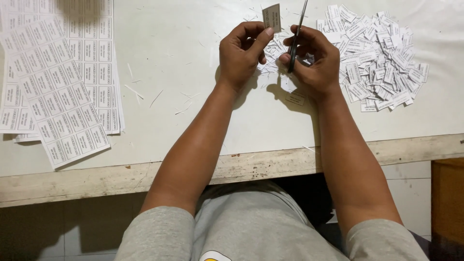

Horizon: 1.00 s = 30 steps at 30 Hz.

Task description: Trimming the edges of small printed paper labels using a pair of scissors.

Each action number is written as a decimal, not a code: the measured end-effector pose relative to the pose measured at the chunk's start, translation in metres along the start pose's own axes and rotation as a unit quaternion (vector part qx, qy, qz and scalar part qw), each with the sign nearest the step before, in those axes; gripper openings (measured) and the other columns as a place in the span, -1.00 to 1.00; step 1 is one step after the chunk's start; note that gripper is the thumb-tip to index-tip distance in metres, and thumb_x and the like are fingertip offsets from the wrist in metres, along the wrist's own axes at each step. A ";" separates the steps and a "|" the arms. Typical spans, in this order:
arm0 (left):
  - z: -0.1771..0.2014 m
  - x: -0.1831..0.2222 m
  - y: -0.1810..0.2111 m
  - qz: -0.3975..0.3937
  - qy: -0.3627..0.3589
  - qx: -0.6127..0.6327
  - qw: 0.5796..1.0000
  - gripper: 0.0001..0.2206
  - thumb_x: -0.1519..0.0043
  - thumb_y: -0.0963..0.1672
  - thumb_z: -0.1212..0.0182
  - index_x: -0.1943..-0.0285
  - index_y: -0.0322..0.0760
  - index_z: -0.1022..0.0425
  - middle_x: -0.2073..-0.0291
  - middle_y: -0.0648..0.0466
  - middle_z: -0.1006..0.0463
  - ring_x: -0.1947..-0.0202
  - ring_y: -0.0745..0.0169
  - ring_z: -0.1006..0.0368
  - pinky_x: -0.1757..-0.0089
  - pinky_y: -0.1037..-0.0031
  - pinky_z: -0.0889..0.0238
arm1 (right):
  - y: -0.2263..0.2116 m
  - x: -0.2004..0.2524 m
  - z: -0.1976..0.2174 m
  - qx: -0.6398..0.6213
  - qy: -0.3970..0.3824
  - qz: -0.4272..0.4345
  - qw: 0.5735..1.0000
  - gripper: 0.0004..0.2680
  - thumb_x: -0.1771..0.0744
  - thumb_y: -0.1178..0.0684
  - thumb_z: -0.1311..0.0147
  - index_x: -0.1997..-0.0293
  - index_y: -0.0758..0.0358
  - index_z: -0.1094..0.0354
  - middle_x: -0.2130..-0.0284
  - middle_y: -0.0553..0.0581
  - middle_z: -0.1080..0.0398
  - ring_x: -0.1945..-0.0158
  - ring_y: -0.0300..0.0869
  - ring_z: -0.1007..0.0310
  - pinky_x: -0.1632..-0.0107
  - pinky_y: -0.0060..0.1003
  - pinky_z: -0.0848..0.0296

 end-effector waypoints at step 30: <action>0.005 0.009 0.002 0.027 -0.004 -0.067 0.997 -0.87 -0.17 -0.10 -0.36 0.24 -0.22 -0.58 0.43 0.16 -0.58 0.64 0.41 -0.32 0.47 0.59 -0.32 | -0.004 0.000 0.002 0.047 0.057 0.023 0.997 -0.70 -0.37 0.17 -0.33 -0.17 0.44 -0.31 0.15 0.30 -0.50 0.05 -0.08 -0.56 0.09 -0.34 -0.52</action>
Point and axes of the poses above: each hand's wrist, its own x-axis away from the middle knuckle, its own z-axis out of the back of the hand, y = z × x, the point moved 8 cm from there along -x, towards the middle knuckle
